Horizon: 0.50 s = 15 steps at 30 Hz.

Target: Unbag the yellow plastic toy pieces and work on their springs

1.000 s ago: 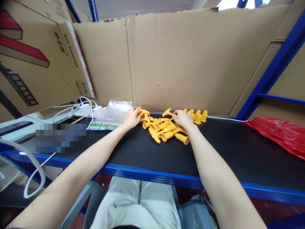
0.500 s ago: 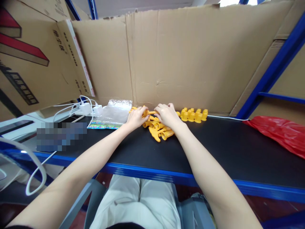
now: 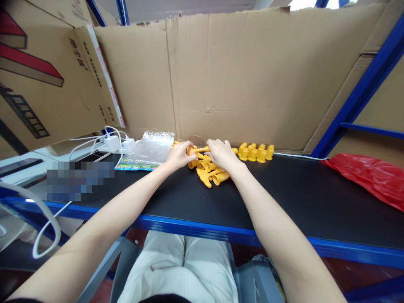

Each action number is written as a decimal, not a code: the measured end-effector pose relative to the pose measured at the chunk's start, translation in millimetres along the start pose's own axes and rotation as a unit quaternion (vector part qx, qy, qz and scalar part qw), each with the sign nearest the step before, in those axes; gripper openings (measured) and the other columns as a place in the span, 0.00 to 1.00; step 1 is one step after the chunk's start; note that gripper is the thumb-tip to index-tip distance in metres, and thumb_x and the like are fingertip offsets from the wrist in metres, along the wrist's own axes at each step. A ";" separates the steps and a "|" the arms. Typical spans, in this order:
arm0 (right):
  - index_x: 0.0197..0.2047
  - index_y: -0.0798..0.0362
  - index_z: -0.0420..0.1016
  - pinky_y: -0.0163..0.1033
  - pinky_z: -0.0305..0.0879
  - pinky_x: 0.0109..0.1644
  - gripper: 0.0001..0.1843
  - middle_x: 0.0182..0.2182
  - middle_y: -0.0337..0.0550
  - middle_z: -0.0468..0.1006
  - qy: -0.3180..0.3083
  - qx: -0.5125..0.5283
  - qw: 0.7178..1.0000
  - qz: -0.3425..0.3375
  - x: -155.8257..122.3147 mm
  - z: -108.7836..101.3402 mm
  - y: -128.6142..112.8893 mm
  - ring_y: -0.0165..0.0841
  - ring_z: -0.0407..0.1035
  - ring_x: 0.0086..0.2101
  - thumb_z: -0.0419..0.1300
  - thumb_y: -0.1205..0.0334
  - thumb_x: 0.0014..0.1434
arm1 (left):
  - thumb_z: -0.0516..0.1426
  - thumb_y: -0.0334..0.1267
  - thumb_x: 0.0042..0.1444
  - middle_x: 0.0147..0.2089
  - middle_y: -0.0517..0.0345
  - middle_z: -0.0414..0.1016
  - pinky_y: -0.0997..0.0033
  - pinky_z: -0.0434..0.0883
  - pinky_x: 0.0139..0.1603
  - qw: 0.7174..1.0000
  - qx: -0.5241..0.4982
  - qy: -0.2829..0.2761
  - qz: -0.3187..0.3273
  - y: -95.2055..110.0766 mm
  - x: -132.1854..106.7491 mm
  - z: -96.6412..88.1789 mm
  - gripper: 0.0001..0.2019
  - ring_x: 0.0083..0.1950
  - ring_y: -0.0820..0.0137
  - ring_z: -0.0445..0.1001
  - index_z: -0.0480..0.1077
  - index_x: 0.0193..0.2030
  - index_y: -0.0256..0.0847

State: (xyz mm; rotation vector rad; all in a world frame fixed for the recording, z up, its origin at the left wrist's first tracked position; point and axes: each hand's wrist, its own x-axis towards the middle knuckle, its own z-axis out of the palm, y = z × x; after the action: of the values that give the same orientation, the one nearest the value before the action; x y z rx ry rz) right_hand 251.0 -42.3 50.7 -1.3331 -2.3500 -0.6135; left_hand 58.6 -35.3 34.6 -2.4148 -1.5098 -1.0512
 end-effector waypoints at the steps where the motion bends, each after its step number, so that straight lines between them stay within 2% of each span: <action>1: 0.46 0.55 0.67 0.43 0.53 0.42 0.11 0.42 0.54 0.76 -0.013 0.000 1.000 0.004 -0.4 2.6 0.3 0.44 0.66 0.43 0.49 0.60 0.64 | 0.57 0.39 0.51 0.42 0.53 0.76 0.66 0.68 0.43 1.000 0.004 -0.001 0.000 0.2 -0.4 -0.8 0.13 0.44 0.63 0.73 0.70 0.44 0.41; 6: 0.43 0.53 0.69 0.43 0.53 0.42 0.10 0.41 0.52 0.76 -0.071 0.001 0.997 0.024 -0.9 3.9 0.9 0.42 0.67 0.43 0.50 0.61 0.63 | 0.57 0.39 0.51 0.44 0.52 0.75 0.65 0.68 0.44 1.000 0.017 -0.017 0.014 -1.2 -0.2 0.4 0.14 0.46 0.61 0.73 0.70 0.45 0.41; 11: 0.43 0.54 0.67 0.42 0.52 0.42 0.09 0.37 0.50 0.76 -0.020 -0.015 1.000 0.009 1.4 -6.7 1.5 0.41 0.67 0.40 0.52 0.67 0.59 | 0.57 0.40 0.50 0.41 0.53 0.76 0.67 0.68 0.43 0.999 0.019 -0.013 0.022 -5.3 2.4 2.0 0.14 0.43 0.63 0.74 0.70 0.44 0.41; 15: 0.45 0.56 0.67 0.41 0.53 0.41 0.10 0.39 0.53 0.76 -0.021 -0.002 1.000 -0.003 0.9 -4.8 0.2 0.42 0.67 0.40 0.52 0.64 0.60 | 0.57 0.40 0.50 0.40 0.53 0.77 0.67 0.68 0.42 0.999 0.024 -0.010 0.022 -10.6 3.9 0.5 0.14 0.41 0.63 0.74 0.70 0.44 0.41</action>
State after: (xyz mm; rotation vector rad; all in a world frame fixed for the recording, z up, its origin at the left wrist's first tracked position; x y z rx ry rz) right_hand 251.2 -44.1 55.2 -1.3521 -2.3880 -0.5974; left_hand 51.1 -26.9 33.8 -2.4211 -1.4646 -0.9746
